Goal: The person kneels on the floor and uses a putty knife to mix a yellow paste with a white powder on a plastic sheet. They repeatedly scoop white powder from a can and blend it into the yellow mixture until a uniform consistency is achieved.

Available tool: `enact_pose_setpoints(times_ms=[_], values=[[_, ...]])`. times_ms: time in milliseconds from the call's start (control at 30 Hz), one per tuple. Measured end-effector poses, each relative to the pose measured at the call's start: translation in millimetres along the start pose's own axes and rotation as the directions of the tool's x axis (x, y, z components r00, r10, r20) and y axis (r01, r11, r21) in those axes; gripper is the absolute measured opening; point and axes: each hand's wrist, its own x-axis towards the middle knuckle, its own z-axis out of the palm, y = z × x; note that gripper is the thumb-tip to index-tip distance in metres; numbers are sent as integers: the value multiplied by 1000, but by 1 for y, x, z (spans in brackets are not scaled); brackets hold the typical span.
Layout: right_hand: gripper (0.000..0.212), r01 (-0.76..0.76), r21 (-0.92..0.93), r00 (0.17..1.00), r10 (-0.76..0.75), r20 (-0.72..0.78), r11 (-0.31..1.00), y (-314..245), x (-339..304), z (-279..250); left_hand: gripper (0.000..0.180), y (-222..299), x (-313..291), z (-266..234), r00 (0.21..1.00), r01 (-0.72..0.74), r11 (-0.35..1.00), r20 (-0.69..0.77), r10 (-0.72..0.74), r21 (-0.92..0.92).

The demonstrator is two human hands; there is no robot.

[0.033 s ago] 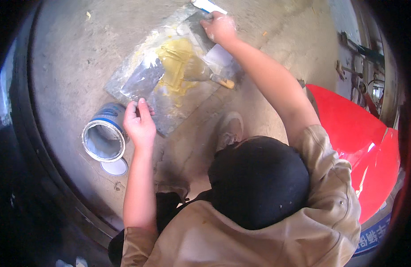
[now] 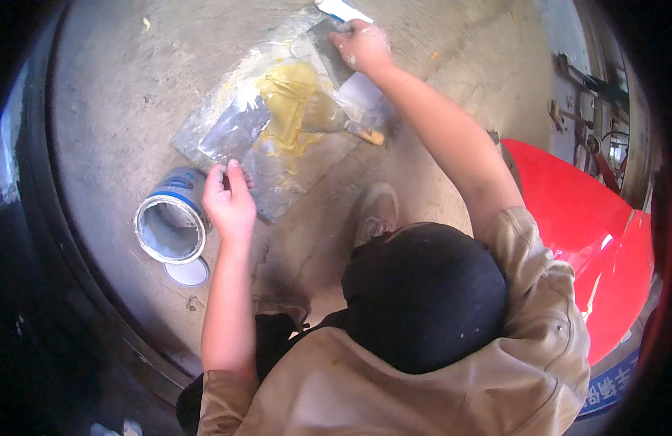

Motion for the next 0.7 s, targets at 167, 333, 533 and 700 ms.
enact_pose_setpoints(times_ms=[167, 333, 533, 700], values=[[26, 258, 91, 965, -252, -72, 962, -13, -48, -27, 22, 3, 2, 2, 998, 60, 998, 12, -60, -1], [23, 852, 27, 521, -840, -154, 523, -32, -117, -32, 25, 4, 1, 13, 996, 89, 995, 12, -89, 37], [26, 927, 102, 372, -918, -134, 361, -59, -169, -21, 22, 9, -14, 26, 991, 121, 992, 66, -120, -24], [24, 882, 120, 470, -867, -163, 456, -56, -166, -7, 18, 9, -20, 29, 992, 66, 996, 114, -60, -54]])
